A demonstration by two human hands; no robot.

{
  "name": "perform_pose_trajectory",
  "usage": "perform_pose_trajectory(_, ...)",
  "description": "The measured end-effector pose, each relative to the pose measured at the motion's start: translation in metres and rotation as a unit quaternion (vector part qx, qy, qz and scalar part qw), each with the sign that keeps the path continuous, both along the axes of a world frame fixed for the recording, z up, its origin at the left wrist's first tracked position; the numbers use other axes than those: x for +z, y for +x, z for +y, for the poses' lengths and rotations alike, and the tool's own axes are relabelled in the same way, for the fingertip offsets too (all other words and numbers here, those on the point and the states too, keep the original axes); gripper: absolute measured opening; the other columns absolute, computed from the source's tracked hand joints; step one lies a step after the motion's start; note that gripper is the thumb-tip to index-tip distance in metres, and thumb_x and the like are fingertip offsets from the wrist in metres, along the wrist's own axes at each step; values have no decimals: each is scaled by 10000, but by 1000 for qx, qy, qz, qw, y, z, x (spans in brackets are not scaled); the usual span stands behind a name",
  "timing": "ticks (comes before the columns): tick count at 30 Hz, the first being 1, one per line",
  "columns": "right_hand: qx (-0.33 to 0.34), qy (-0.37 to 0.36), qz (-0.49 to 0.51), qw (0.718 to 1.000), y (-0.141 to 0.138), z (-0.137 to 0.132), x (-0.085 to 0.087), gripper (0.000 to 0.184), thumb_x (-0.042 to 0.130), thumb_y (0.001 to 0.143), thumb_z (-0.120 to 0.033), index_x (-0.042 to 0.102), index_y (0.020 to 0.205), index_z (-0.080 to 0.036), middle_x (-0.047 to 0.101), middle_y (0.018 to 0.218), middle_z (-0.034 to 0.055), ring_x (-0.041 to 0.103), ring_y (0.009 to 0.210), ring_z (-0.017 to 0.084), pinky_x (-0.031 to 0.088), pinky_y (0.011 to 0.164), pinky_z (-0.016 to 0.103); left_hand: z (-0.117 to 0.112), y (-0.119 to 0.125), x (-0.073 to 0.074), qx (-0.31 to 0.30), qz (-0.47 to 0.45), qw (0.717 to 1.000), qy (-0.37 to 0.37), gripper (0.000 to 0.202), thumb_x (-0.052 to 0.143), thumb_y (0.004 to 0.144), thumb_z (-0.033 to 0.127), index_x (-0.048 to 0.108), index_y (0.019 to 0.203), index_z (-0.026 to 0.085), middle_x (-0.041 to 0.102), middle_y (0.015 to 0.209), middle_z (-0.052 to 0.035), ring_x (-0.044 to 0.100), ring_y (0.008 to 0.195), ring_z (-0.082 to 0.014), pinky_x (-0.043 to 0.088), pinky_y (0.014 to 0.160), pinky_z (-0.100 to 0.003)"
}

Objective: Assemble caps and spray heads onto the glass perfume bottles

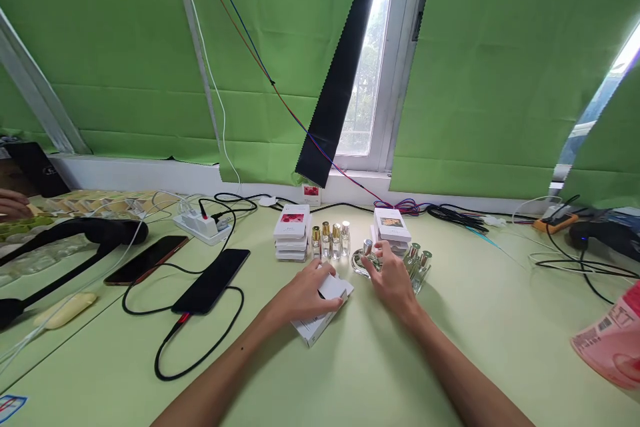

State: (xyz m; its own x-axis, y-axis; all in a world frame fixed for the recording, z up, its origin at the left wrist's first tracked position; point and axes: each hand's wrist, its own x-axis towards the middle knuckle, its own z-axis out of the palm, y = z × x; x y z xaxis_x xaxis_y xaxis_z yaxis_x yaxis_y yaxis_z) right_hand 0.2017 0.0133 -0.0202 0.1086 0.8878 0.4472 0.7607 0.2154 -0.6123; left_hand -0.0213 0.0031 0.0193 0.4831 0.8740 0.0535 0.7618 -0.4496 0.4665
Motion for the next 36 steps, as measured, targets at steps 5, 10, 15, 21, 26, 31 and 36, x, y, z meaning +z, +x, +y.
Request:
perform_pose_trajectory(5, 30, -13, -23, 999, 2, 2, -3, 426, 542, 944, -359, 476, 1325, -182, 729, 1049, 144, 696, 817, 275, 456, 677, 322, -1, 0, 0, -3, -1, 1000, 1, 432, 640, 791, 474, 619, 1153, 239, 583, 1112, -80, 612, 1022, -294, 491, 838, -375)
perform_pose_trajectory(10, 22, -6, -50, 999, 2, 1, 0, 501, 553, 929, -348, 446, 1391, -188, 708, 890, 78, 660, 736, 252, 421, 624, 286, -1, 0, 0, -1, -17, 1000, 18, 446, 670, 773, 487, 637, 1148, 248, 581, 1132, -79, 610, 1021, -294, 494, 834, -376)
perform_pose_trajectory(15, 52, -1, -49, 997, 2, 0, 2, 575, 537, 935, -314, 368, 1476, -215, 685, 885, 57, 628, 723, 232, 420, 645, 287, 2, 0, -3, 6, -56, 998, 30, 428, 693, 761, 493, 644, 1109, 251, 601, 1125, -74, 598, 1067, -306, 494, 880, -388)
perform_pose_trajectory(21, 84, 11, -42, 996, 4, 0, 0, 574, 521, 931, -290, 377, 1485, -239, 678, 966, 69, 629, 767, 228, 444, 683, 296, 7, 0, -5, 29, -111, 992, 42, 489, 716, 739, 446, 588, 1167, 247, 622, 1218, -69, 573, 1176, -307, 470, 988, -396)
perform_pose_trajectory(26, 78, 9, -56, 995, 5, 0, 0, 542, 502, 934, -304, 425, 1466, -226, 646, 847, 42, 601, 698, 208, 427, 649, 274, 5, 3, 1, 41, -110, 992, 36, 410, 719, 748, 441, 597, 1092, 253, 613, 1142, -48, 586, 1117, -289, 477, 962, -392)
perform_pose_trajectory(31, 66, 24, -36, 997, 3, -2, 1, 533, 511, 914, -290, 466, 1438, -204, 602, 742, 2, 534, 606, 179, 396, 616, 268, 7, 0, 1, 57, -124, 991, 7, 426, 722, 760, 507, 591, 1079, 258, 606, 1160, -45, 580, 1100, -285, 469, 955, -394)
perform_pose_trajectory(36, 54, 21, 6, 998, 1, -2, 0, 534, 522, 898, -289, 476, 1423, -200, 566, 688, -21, 497, 571, 166, 378, 605, 266, 8, -1, -2, 39, -122, 992, 15, 455, 742, 739, 527, 582, 1061, 250, 604, 1149, -46, 580, 1068, -280, 476, 921, -387)
